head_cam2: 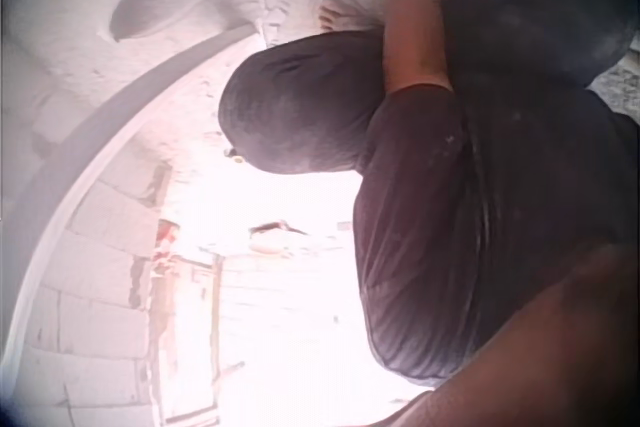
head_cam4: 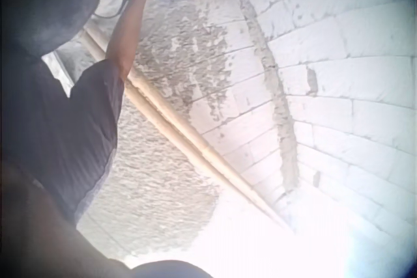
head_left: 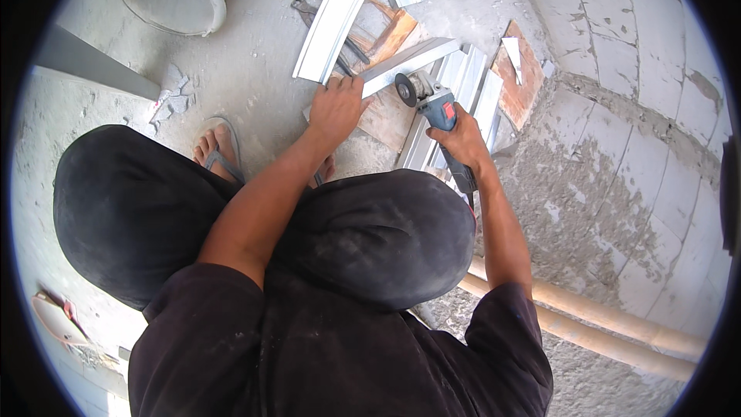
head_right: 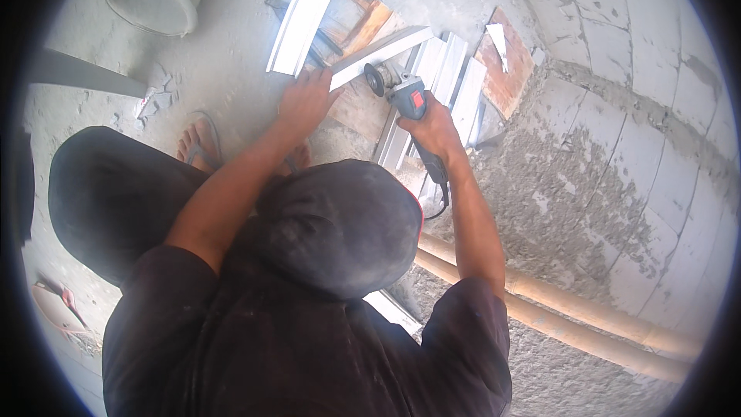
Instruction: The person sits on the floor and uses an angle grinder to cut several pieces of aluminum profile. They hold each piece with one hand and operate the grinder with the other, producing sparks as they cut through the metal. The cut pieces are placed on the floor nearby.
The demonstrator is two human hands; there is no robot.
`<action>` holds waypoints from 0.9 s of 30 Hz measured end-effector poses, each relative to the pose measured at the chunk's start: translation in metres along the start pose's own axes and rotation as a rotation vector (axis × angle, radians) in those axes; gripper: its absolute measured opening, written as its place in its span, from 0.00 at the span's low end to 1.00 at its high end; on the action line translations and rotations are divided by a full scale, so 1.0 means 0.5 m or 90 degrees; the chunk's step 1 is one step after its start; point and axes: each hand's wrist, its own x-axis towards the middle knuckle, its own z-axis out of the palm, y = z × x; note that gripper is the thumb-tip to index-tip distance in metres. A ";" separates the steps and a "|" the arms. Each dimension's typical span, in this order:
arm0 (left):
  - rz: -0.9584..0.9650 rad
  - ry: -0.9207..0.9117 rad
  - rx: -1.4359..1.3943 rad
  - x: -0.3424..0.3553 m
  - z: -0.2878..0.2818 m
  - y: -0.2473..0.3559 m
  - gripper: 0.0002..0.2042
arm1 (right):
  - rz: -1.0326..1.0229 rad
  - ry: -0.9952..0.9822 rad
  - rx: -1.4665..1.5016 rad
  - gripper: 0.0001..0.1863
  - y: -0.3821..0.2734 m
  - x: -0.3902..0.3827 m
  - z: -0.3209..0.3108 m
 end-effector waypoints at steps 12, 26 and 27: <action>0.004 0.002 0.003 0.007 0.005 -0.004 0.19 | -0.002 0.000 -0.025 0.37 -0.021 0.016 -0.010; -0.011 -0.019 0.012 0.006 0.008 -0.005 0.21 | 0.025 -0.023 -0.065 0.41 -0.024 0.008 -0.006; -0.013 -0.023 0.007 0.007 0.009 -0.005 0.21 | 0.019 -0.024 -0.061 0.42 -0.023 0.009 -0.007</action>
